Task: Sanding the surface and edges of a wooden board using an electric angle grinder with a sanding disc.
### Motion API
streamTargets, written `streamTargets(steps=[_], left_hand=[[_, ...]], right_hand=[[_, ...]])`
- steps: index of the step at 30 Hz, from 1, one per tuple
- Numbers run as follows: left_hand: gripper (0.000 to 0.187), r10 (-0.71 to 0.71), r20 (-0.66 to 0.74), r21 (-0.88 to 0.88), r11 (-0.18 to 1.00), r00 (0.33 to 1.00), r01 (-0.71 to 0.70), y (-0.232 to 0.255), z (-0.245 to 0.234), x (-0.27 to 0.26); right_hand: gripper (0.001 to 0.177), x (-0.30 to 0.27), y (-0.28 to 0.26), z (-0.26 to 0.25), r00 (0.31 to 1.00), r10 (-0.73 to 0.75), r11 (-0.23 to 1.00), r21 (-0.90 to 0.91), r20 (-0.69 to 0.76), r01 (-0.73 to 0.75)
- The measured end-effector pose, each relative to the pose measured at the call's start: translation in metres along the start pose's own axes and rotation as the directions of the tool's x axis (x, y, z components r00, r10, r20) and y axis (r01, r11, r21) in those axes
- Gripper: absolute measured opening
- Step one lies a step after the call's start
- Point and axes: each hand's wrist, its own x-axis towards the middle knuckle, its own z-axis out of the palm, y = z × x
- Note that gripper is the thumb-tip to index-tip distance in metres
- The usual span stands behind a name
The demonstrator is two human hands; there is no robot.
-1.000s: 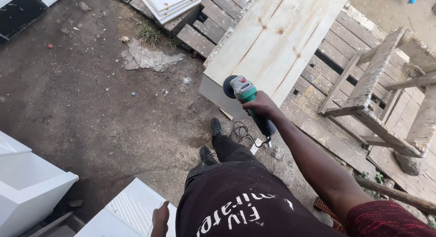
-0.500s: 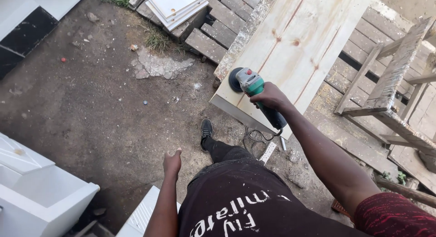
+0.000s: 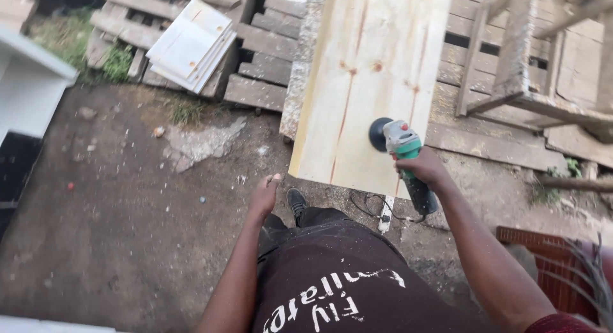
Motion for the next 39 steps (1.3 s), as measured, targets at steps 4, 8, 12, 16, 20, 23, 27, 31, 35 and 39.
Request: streamTargets(steps=[4, 8, 12, 16, 20, 23, 27, 31, 35, 39], left_hand=[[0.068, 0.206, 0.169, 0.015, 0.977, 0.964, -0.212, 0.066, 0.007, 0.027], [0.067, 0.229, 0.316, 0.081, 0.961, 0.921, -0.266, 0.106, 0.003, 0.036], [0.062, 0.283, 0.45, 0.266, 0.863, 0.847, -0.43, 0.105, -0.001, 0.085], [0.058, 0.229, 0.588, 0.129, 0.92, 0.776, -0.369, 0.127, -0.045, 0.064], [0.062, 0.144, 0.636, 0.289, 0.866, 0.758, -0.407, 0.133, -0.096, 0.079], [0.068, 0.031, 0.61, 0.458, 0.802, 0.792, -0.383, 0.11, -0.133, 0.095], [0.075, 0.063, 0.538, 0.537, 0.743, 0.841, -0.399, 0.118, -0.179, 0.097], [0.066, 0.352, 0.536, 0.534, 0.563, 0.768, -0.631, 0.125, -0.168, 0.108], [0.057, 0.663, 0.637, 0.361, 0.193, 0.393, -0.912, 0.148, -0.112, 0.097], [0.061, 0.637, 0.763, 0.192, -0.063, 0.108, -0.979, 0.166, -0.027, 0.068]], right_hand=[[0.019, -0.024, 0.065, 0.004, 0.992, 0.069, 0.98, 0.195, -0.109, -0.046], [0.021, -0.065, 0.087, 0.038, 0.951, 0.167, 0.929, 0.364, -0.26, -0.064], [0.027, -0.085, 0.105, 0.088, 0.911, 0.289, 0.864, 0.49, -0.294, -0.116], [0.025, -0.097, 0.065, 0.155, 0.892, 0.325, 0.882, 0.441, -0.315, -0.166], [0.031, -0.088, 0.026, 0.214, 0.868, 0.374, 0.888, 0.397, -0.326, -0.234], [0.035, -0.092, 0.012, 0.247, 0.852, 0.409, 0.878, 0.396, -0.326, -0.27], [0.032, -0.072, -0.034, 0.245, 0.839, 0.411, 0.907, 0.257, -0.357, -0.335], [0.027, -0.07, -0.012, 0.217, 0.785, 0.369, 0.911, 0.36, -0.498, -0.2], [0.018, -0.081, 0.024, 0.175, 0.759, 0.372, 0.78, 0.623, -0.535, 0.057], [0.022, -0.103, 0.036, 0.134, 0.678, 0.552, 0.746, 0.651, -0.486, -0.141]])
